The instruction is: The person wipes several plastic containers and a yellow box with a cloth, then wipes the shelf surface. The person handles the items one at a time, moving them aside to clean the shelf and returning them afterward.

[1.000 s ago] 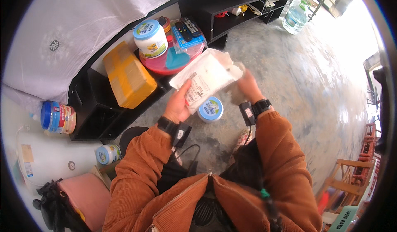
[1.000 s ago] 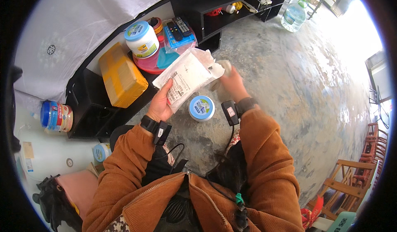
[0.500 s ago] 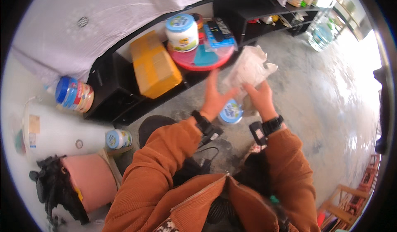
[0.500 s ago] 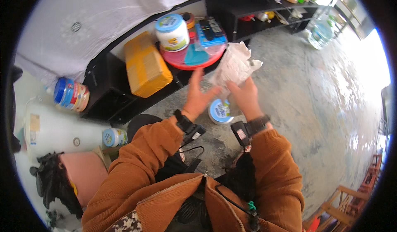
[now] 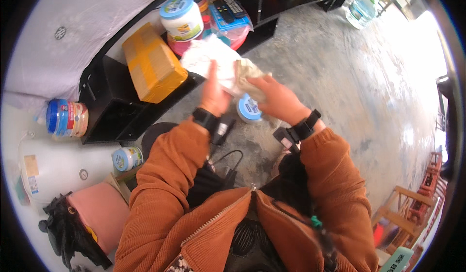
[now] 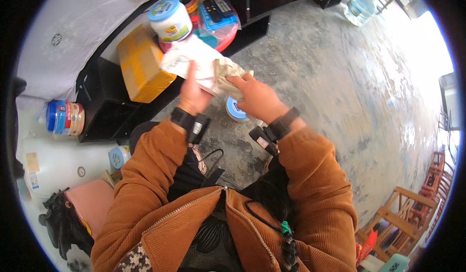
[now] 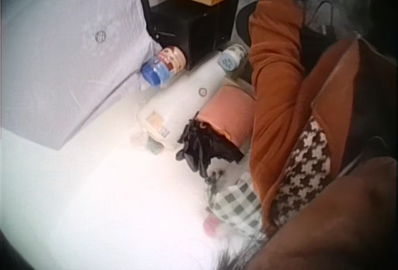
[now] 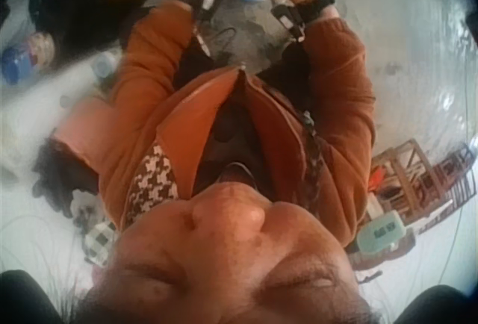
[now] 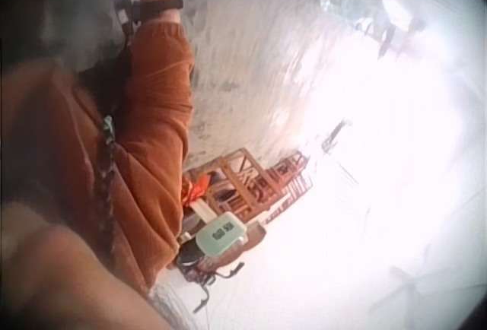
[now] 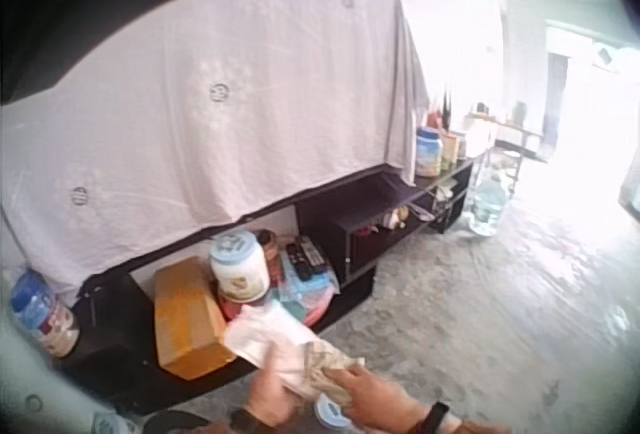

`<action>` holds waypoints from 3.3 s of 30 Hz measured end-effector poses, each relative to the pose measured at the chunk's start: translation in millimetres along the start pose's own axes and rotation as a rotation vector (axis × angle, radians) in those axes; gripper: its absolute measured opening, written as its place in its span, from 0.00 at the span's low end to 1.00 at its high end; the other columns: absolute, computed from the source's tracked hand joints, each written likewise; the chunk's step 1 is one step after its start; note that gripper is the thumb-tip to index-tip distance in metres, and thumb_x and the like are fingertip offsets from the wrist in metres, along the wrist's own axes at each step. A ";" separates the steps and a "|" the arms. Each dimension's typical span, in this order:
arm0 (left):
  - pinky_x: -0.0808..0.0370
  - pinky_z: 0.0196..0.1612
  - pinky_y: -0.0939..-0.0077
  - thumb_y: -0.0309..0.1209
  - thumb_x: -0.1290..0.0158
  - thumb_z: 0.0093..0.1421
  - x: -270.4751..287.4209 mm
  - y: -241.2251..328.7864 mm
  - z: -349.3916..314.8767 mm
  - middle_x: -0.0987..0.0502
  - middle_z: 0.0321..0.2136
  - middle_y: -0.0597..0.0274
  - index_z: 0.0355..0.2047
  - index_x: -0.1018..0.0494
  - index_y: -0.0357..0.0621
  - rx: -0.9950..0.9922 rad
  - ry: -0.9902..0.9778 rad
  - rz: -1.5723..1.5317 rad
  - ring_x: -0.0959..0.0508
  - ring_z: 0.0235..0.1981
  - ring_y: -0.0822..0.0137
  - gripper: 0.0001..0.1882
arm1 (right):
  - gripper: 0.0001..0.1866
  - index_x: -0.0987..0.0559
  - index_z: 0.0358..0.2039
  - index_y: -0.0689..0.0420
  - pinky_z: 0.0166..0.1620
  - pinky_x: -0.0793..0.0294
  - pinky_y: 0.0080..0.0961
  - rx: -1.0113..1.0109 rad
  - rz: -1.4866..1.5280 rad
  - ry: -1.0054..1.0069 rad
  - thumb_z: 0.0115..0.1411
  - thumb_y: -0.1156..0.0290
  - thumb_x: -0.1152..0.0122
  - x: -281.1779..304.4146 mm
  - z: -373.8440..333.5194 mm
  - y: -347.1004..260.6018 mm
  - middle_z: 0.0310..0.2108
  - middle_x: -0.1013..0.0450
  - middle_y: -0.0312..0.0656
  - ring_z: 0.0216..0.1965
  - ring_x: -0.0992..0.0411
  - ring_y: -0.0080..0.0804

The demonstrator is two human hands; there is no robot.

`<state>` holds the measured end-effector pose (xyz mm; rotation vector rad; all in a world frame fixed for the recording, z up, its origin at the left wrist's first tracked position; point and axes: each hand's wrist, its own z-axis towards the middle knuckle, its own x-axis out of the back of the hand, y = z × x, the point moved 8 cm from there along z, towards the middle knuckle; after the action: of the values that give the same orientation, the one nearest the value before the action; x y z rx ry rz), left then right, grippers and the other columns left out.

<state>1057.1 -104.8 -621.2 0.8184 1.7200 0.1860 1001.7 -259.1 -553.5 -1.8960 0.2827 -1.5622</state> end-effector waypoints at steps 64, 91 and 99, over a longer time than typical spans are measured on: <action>0.24 0.48 0.59 0.56 0.45 0.62 227.3 140.4 -65.4 0.23 0.49 0.41 0.54 0.33 0.24 -0.664 1.264 0.377 0.21 0.46 0.50 0.41 | 0.26 0.22 0.51 0.61 0.45 0.22 0.37 -0.204 0.243 0.486 0.53 0.63 0.33 47.9 30.1 76.1 0.38 0.20 0.56 0.42 0.20 0.49; 0.28 0.41 0.62 0.68 0.51 0.53 260.1 93.3 -8.7 0.21 0.45 0.69 0.50 0.25 0.57 -0.412 0.623 -0.296 0.22 0.44 0.62 0.36 | 0.36 0.35 0.67 0.50 0.56 0.27 0.35 -0.182 0.409 0.382 0.57 0.66 0.34 24.8 41.0 44.0 0.52 0.24 0.56 0.55 0.25 0.47; 0.27 0.35 0.62 0.68 0.51 0.53 269.7 45.5 -23.1 0.22 0.43 0.69 0.48 0.27 0.60 -0.295 0.608 -0.407 0.23 0.40 0.61 0.33 | 0.30 0.33 0.66 0.50 0.60 0.31 0.34 -0.118 0.505 0.248 0.64 0.65 0.42 -25.6 60.2 27.6 0.57 0.27 0.54 0.59 0.29 0.43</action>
<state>1030.6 98.8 -803.4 0.1806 2.3152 0.4287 1057.8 -245.2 -594.9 -1.5476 0.9040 -1.4439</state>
